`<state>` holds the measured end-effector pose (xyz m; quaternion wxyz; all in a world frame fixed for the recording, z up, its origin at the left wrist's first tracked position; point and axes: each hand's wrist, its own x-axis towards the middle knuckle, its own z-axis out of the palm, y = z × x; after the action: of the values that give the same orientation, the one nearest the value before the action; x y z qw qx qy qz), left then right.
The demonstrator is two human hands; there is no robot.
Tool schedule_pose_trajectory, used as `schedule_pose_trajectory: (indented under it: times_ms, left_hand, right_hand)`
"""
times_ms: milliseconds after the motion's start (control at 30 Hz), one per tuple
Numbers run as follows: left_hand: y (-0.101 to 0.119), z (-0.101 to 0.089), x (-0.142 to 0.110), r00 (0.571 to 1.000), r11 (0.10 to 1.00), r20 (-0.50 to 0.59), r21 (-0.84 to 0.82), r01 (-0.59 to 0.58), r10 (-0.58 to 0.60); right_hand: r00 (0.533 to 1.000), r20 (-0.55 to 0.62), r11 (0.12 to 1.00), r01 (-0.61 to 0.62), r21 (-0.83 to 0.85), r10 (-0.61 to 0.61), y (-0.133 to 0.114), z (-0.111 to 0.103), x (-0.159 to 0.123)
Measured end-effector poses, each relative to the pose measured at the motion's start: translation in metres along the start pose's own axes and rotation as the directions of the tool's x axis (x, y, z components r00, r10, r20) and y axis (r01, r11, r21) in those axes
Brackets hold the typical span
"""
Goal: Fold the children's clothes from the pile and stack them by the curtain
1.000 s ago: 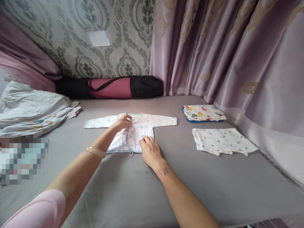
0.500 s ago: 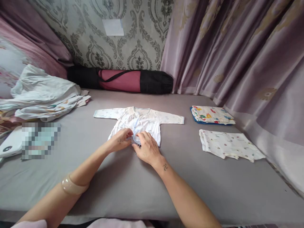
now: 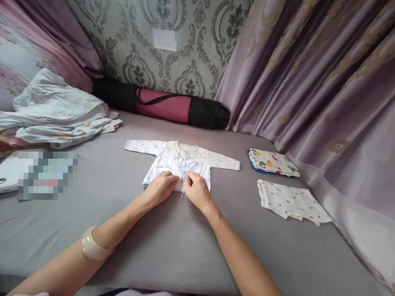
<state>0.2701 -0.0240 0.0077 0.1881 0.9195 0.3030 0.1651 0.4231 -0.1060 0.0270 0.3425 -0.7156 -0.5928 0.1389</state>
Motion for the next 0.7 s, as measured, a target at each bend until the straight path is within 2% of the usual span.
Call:
schedule_pose_trajectory:
  times_ms: [100,200,300,367,433,500,533,567,667,700]
  left_hand:
    - [0.003,-0.005,-0.003,0.999,1.000,0.032,0.021,-0.017,0.016]
    - [0.006,-0.010,-0.004,0.996,1.000,0.086,0.025,-0.006,0.004]
    - [0.008,-0.014,-0.004,0.992,0.998,0.119,-0.042,0.040,-0.035]
    - [0.010,-0.017,-0.004,0.987,0.990,0.127,-0.080,0.113,-0.103]
    - [0.012,-0.018,-0.004,0.974,0.973,0.117,-0.105,0.206,-0.194]
    - [0.013,-0.016,-0.003,0.961,0.954,0.091,-0.131,0.271,-0.261]
    - [0.014,-0.015,-0.002,0.958,0.949,0.073,-0.138,0.283,-0.276]
    - [0.014,-0.013,-0.002,0.960,0.950,0.055,-0.136,0.280,-0.275]
    - [0.015,-0.006,0.001,0.972,0.970,0.026,-0.070,0.233,-0.232]
    - [0.015,-0.004,0.001,0.974,0.973,0.028,-0.045,0.225,-0.224]
  right_hand:
    - [0.999,0.026,1.000,0.027,-0.014,-0.026,-0.003,-0.003,-0.002]
    - [0.982,0.181,0.994,0.077,-0.077,-0.062,-0.006,-0.007,-0.006]
    - [0.935,0.345,0.985,0.134,-0.111,-0.088,-0.009,-0.015,-0.004]
    - [0.881,0.455,0.980,0.187,-0.073,-0.134,-0.009,-0.023,0.003]
    - [0.795,0.578,0.975,0.222,0.001,-0.182,-0.008,-0.031,0.016]
    - [0.726,0.663,0.980,0.191,0.056,-0.179,-0.005,-0.038,0.035]
    - [0.729,0.667,0.986,0.152,0.062,-0.154,-0.003,-0.040,0.046]
    - [0.758,0.641,0.992,0.114,0.051,-0.120,0.000,-0.040,0.058]
    - [0.918,0.395,0.993,0.083,-0.081,-0.045,0.012,-0.036,0.098]
    - [0.946,0.320,0.983,0.099,-0.154,-0.045,0.016,-0.033,0.110]
